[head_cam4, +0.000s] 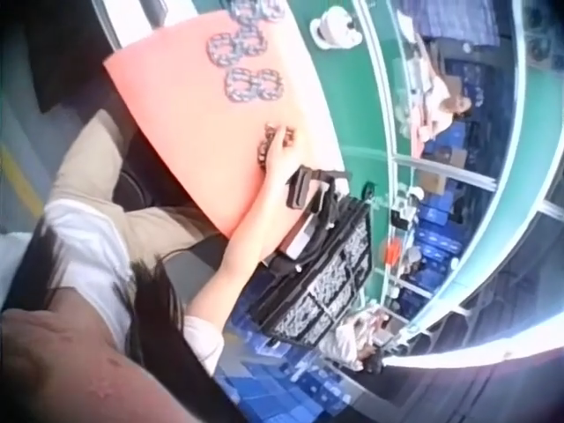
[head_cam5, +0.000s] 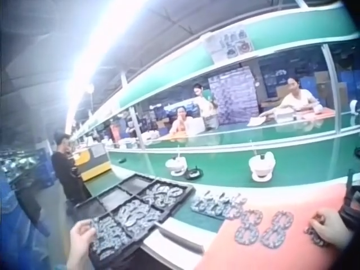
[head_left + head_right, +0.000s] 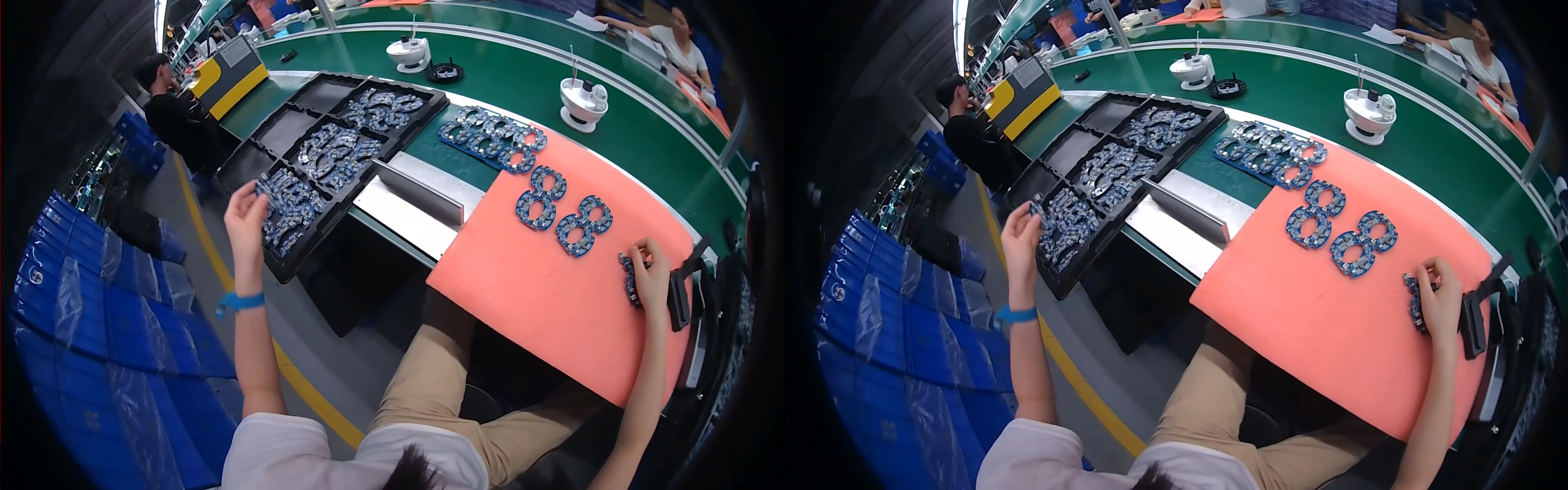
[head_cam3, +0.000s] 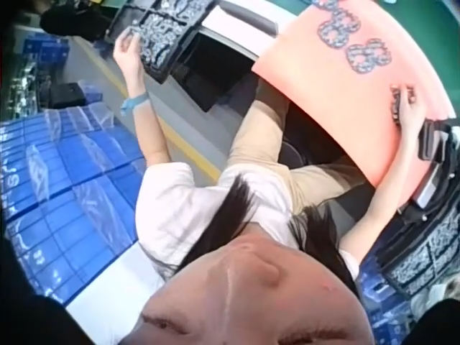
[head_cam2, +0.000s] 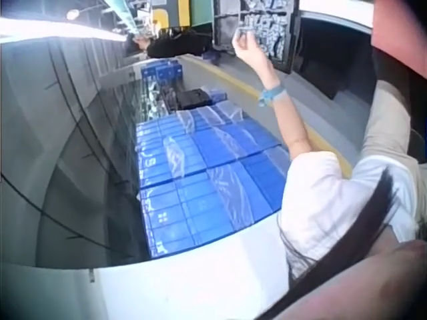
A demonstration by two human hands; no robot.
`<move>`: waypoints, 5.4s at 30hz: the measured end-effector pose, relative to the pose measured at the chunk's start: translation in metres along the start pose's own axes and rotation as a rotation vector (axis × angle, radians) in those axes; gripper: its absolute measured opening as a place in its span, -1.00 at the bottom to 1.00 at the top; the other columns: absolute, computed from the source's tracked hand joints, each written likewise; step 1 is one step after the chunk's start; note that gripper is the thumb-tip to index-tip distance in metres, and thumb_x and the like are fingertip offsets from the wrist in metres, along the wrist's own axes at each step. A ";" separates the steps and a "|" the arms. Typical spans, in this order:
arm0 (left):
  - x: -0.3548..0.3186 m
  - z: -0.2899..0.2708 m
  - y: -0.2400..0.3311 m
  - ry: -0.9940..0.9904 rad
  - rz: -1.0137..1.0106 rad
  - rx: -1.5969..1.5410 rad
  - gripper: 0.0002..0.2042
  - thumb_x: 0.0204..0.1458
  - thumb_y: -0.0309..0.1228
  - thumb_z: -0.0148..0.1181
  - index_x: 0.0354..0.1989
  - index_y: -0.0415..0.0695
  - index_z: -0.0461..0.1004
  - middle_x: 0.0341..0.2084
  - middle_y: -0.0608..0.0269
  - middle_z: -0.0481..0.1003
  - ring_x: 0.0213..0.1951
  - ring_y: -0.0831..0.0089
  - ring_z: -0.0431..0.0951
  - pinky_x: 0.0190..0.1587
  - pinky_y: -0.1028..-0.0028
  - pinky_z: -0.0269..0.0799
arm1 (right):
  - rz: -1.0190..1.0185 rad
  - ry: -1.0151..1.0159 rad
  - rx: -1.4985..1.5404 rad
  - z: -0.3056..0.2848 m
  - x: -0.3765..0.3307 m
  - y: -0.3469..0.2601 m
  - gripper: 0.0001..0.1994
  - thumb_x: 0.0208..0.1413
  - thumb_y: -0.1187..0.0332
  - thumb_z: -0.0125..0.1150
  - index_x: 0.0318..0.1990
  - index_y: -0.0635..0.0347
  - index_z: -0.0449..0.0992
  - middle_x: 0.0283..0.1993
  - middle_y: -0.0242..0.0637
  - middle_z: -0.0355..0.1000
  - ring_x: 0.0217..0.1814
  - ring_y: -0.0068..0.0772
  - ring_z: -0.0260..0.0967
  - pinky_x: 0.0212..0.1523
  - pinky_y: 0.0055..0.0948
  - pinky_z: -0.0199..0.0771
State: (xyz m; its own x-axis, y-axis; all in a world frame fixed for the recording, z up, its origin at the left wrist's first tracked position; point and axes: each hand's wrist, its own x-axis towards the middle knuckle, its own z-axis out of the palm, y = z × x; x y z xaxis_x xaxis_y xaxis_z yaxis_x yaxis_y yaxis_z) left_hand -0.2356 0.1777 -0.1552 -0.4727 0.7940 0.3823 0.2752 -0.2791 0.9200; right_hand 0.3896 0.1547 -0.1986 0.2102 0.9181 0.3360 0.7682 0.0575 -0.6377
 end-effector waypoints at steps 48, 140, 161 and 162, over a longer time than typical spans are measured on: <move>0.168 0.050 -0.101 -0.062 0.099 1.061 -0.89 -0.26 -0.43 0.21 -0.50 -0.08 0.60 -0.45 0.05 0.57 -0.34 0.15 0.59 -0.22 0.31 0.49 | -0.032 0.015 0.006 -0.001 0.001 0.006 -0.90 0.03 0.46 0.11 -0.43 0.31 0.40 -0.55 -0.31 0.32 -0.49 -0.53 0.24 -0.36 -0.49 0.24; -0.196 0.343 0.089 -1.076 -0.210 -0.680 -0.82 0.18 -0.42 0.04 -0.11 -0.22 0.37 -0.33 0.41 0.43 -0.33 0.71 0.41 -0.35 0.65 0.31 | 0.291 -0.009 1.043 0.009 -0.008 -0.007 -0.58 0.25 0.05 -0.21 -0.51 0.14 0.35 -0.62 -0.44 0.24 -0.60 -0.63 0.13 -0.54 -0.60 0.14; 0.094 -0.097 -0.083 0.295 -0.183 0.053 -0.74 0.02 -0.52 0.18 -0.09 -0.28 0.45 -0.48 0.34 0.49 -0.57 0.70 0.39 -0.57 0.74 0.26 | 0.168 -0.150 0.603 0.029 -0.020 -0.020 -0.63 0.30 0.15 -0.23 -0.51 0.13 0.29 -0.61 -0.50 0.14 -0.61 -0.71 0.06 -0.56 -0.66 0.04; 0.111 -0.104 -0.094 0.336 -0.225 0.115 -0.73 0.01 -0.51 0.21 -0.10 -0.28 0.46 -0.49 0.33 0.50 -0.60 0.69 0.39 -0.60 0.74 0.25 | 0.164 -0.153 0.604 0.029 -0.021 -0.021 -0.63 0.30 0.15 -0.23 -0.51 0.13 0.29 -0.61 -0.50 0.14 -0.61 -0.71 0.06 -0.56 -0.66 0.04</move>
State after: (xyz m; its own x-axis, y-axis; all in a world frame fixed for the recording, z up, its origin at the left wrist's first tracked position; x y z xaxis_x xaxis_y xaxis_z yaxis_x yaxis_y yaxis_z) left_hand -0.4007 0.2355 -0.1900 -0.7732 0.6025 0.1977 0.2168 -0.0418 0.9753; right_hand 0.3515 0.1462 -0.2126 0.1727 0.9768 0.1265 0.2480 0.0812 -0.9653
